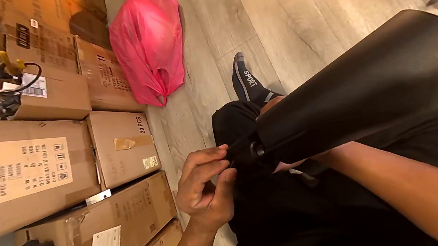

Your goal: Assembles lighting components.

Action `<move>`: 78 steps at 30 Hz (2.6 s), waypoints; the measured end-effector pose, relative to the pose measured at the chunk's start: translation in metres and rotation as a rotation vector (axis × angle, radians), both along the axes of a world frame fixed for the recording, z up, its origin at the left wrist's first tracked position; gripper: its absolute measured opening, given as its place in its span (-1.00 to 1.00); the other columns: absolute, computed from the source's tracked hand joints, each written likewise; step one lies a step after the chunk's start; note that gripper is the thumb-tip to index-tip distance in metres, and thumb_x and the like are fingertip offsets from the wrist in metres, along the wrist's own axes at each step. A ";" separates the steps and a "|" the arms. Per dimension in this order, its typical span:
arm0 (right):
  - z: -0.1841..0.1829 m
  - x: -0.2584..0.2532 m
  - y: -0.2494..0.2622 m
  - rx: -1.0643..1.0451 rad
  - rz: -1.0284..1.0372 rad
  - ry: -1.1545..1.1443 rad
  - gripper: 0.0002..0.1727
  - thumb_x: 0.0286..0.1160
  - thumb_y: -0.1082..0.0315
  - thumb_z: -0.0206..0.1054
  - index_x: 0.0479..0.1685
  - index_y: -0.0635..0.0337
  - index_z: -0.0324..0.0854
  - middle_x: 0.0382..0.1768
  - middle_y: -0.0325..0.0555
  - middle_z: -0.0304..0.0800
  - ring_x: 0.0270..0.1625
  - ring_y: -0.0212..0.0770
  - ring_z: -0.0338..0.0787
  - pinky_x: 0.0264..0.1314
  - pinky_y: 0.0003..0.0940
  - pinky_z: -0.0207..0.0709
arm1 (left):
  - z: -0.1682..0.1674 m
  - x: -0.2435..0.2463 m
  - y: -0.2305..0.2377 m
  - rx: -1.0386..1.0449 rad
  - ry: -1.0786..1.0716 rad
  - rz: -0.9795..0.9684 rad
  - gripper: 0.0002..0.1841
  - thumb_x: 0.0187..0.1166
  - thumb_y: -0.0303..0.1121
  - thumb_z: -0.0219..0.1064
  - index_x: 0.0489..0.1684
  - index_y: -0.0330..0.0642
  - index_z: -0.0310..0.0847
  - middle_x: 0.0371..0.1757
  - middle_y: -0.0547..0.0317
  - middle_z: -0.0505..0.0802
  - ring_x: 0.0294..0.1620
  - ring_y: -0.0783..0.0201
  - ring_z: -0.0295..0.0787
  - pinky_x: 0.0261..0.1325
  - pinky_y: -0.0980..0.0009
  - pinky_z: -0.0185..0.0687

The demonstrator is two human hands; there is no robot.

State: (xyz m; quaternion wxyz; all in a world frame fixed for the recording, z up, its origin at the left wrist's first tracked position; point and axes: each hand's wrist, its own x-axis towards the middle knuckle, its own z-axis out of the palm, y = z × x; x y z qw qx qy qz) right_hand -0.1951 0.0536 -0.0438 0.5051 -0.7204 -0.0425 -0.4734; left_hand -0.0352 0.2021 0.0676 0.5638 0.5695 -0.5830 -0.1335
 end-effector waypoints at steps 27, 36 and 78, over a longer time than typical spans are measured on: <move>0.005 0.001 -0.026 -0.494 -0.686 -0.026 -0.88 0.70 0.31 0.14 -0.11 0.16 0.51 -0.15 0.04 0.68 0.02 0.00 0.70 0.11 -0.21 0.58 | -0.014 0.008 0.010 -0.091 -0.537 -0.047 -0.32 0.31 -0.28 0.66 0.46 0.22 0.44 0.62 0.28 0.55 0.58 0.13 0.56 0.59 0.05 0.55; -0.008 0.013 -0.015 -0.344 -0.615 -0.015 -0.68 0.77 0.10 0.05 -0.12 0.17 0.52 -0.18 0.01 0.70 0.03 -0.07 0.75 0.23 -0.27 0.63 | -0.006 0.004 0.001 -0.070 -0.280 -0.104 -0.46 0.59 0.05 0.39 0.55 0.29 0.45 0.53 0.35 0.68 0.52 0.17 0.61 0.56 0.11 0.53; -0.022 0.018 -0.016 -0.186 -0.504 0.021 -0.78 0.53 0.27 0.34 -0.33 0.26 0.63 -0.36 -0.04 0.72 -0.12 -0.24 0.76 0.13 -0.48 0.60 | -0.017 -0.019 -0.017 -0.029 0.377 0.019 -0.85 0.63 -0.33 0.39 0.03 -0.06 0.80 0.21 0.07 0.85 0.30 0.16 0.76 0.34 0.22 0.70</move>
